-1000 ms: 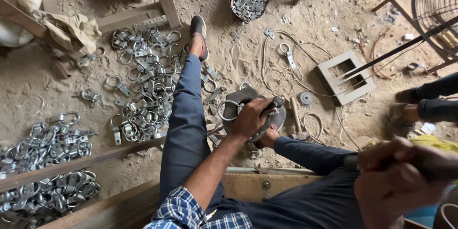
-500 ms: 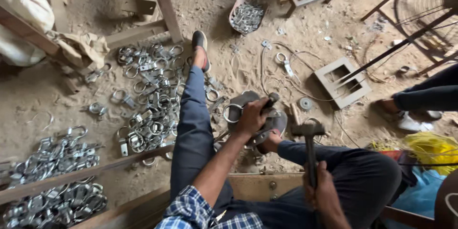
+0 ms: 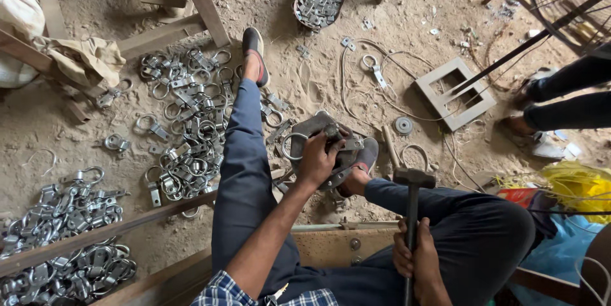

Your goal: The person sits on the ground and uses a hammer to strike a metal shackle held on an anvil. They repeatedly reposition the shackle and strike it to shape or secure it, with many similar metal parts scattered on the floor nearby.

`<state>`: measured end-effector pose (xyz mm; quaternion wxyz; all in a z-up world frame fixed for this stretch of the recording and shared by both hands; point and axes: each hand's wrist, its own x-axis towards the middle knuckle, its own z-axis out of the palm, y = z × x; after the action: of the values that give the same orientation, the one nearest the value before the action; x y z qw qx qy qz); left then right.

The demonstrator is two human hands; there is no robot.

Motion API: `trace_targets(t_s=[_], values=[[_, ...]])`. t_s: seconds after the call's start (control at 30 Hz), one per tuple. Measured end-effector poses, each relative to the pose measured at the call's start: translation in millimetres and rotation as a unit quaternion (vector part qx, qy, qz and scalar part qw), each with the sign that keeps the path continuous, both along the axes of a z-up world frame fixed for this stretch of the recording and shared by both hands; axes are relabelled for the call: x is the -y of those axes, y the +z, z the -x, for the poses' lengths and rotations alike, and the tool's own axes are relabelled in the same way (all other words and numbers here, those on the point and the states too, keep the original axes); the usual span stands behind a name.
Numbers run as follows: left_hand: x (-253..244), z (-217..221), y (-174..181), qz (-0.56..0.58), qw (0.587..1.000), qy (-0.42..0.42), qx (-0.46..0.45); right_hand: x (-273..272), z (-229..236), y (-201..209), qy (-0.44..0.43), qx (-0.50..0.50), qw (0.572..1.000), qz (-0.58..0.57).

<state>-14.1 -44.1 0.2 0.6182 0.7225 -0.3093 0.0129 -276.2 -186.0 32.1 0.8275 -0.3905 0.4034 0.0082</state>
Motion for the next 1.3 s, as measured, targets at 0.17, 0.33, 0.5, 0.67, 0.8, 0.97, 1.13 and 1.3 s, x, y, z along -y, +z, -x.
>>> trace_targets(t_s=[0.17,0.33,0.5,0.67,0.8,0.97,1.13,1.3], values=[[1.1,6.1,10.1,-0.04,0.999,-0.005,-0.021,-4.6,-5.6,-0.1,-0.004,-0.053,0.999,0.014],[3.8,10.5,10.7,-0.082,0.996,-0.027,-0.005,-4.2,-8.3,-0.1,0.002,-0.073,0.997,-0.018],[2.2,14.2,9.9,-0.112,0.993,-0.03,0.001,-5.5,-9.2,0.4,0.024,-0.074,0.997,-0.018],[2.6,13.3,18.6,-0.119,0.992,-0.026,-0.003,-4.1,-11.9,-4.3,0.019,-0.082,0.996,-0.029],[4.8,11.4,21.5,-0.117,0.992,-0.036,0.006,-4.0,-9.7,-5.4,0.012,-0.092,0.996,-0.017],[7.5,11.3,20.3,-0.137,0.99,-0.032,0.004,-3.5,-8.1,-6.4,0.016,-0.069,0.997,-0.033],[3.5,11.2,18.5,-0.112,0.993,-0.025,0.028,-10.2,-10.0,0.2,0.042,-0.1,0.992,0.068],[3.8,9.7,9.4,-0.087,0.994,-0.017,0.057,-25.9,-22.8,10.7,0.099,-0.085,0.949,0.286]])
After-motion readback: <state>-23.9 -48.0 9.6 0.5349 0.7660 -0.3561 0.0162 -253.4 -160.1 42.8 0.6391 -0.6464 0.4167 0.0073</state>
